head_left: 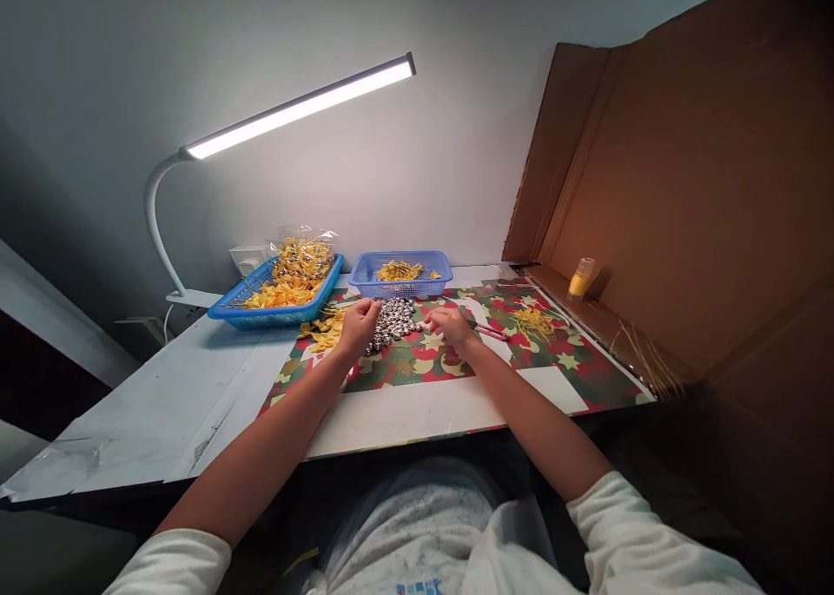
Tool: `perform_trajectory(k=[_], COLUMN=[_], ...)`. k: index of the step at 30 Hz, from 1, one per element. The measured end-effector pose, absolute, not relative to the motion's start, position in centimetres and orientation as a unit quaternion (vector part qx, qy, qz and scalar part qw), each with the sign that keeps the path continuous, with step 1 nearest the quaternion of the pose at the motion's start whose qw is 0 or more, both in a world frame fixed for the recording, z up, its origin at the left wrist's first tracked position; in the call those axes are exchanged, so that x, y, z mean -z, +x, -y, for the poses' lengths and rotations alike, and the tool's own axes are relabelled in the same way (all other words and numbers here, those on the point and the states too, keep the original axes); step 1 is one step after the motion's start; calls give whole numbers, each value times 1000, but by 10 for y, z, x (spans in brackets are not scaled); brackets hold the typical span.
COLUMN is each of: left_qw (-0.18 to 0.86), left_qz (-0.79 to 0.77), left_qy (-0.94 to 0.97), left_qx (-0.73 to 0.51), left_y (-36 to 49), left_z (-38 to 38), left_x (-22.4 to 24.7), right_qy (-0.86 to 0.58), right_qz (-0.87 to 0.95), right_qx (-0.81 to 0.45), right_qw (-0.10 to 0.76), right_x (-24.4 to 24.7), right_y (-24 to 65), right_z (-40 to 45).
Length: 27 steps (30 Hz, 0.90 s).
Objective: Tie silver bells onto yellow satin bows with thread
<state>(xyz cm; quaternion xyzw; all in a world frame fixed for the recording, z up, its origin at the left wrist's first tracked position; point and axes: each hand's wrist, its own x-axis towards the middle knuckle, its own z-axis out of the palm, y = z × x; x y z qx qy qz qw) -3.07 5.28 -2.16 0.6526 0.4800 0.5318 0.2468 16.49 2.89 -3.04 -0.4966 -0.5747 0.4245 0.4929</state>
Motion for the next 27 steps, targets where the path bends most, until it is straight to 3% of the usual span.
perform_trajectory(k=[10, 21, 27], left_qw=[371, 362, 384], left_qz=[-378, -410, -379], left_qy=[700, 680, 694], left_qx=[-480, -488, -477], left_y=[-20, -25, -22], left_z=[-39, -43, -40], left_x=[13, 13, 12], right_qy=[-399, -374, -355], right_qz=[666, 612, 636], right_qx=[-422, -500, -525], right_qw=[468, 485, 441], right_x=[29, 24, 28], right_y=[143, 158, 140], right_z=[-16, -22, -12])
